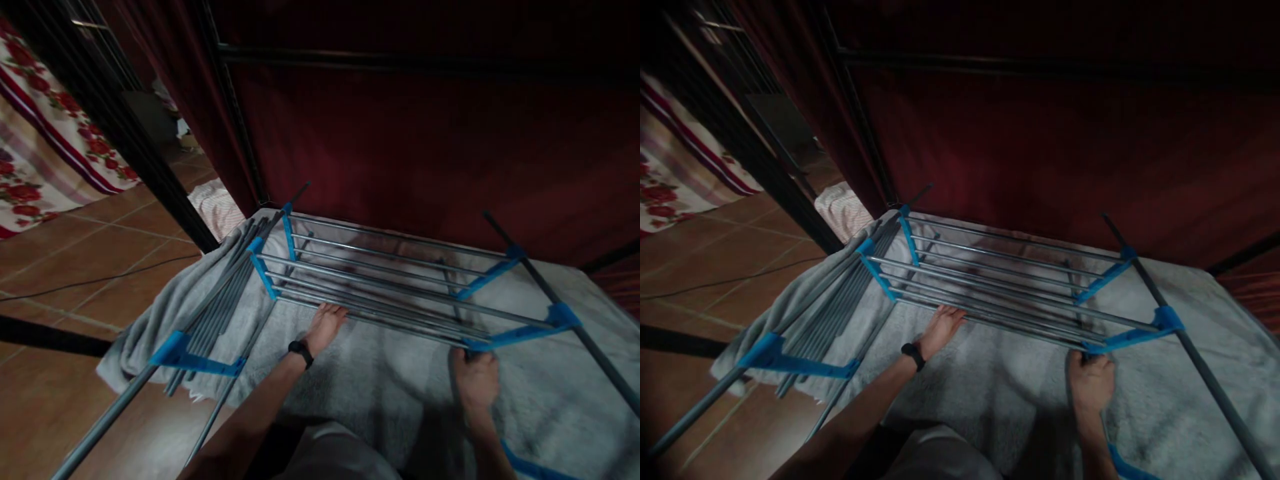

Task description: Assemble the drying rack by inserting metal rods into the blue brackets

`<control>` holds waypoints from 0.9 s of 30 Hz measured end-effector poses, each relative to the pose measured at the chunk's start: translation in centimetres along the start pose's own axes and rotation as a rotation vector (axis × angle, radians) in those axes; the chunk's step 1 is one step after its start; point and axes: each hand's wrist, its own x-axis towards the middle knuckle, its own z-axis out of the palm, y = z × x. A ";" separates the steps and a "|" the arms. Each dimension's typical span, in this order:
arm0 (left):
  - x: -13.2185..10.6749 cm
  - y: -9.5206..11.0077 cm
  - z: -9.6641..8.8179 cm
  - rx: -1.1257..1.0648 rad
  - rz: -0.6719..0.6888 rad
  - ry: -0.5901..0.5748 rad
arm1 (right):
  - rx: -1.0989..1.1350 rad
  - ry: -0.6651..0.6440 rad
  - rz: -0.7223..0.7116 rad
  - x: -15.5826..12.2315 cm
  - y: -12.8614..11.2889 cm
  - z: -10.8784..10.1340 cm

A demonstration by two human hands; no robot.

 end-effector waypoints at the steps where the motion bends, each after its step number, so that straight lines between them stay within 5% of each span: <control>1: 0.0 -0.1 0.0 0.005 0.010 0.016 | -0.030 0.008 0.013 0.0 -0.4 -0.3; 8: -2.1 -0.8 1.4 0.053 0.213 0.173 | 0.011 0.026 0.068 0.0 -2.8 -1.9; 14: -4.1 3.4 0.4 0.117 0.543 0.226 | 0.258 0.081 0.139 0.2 -2.8 -1.9; 21: 1.4 9.9 -4.8 0.129 0.457 0.275 | 0.638 0.096 0.147 0.2 -2.9 -2.9; 27: 4.8 11.9 -5.0 0.185 0.371 0.088 | 0.772 0.140 0.178 1.4 -4.5 -5.6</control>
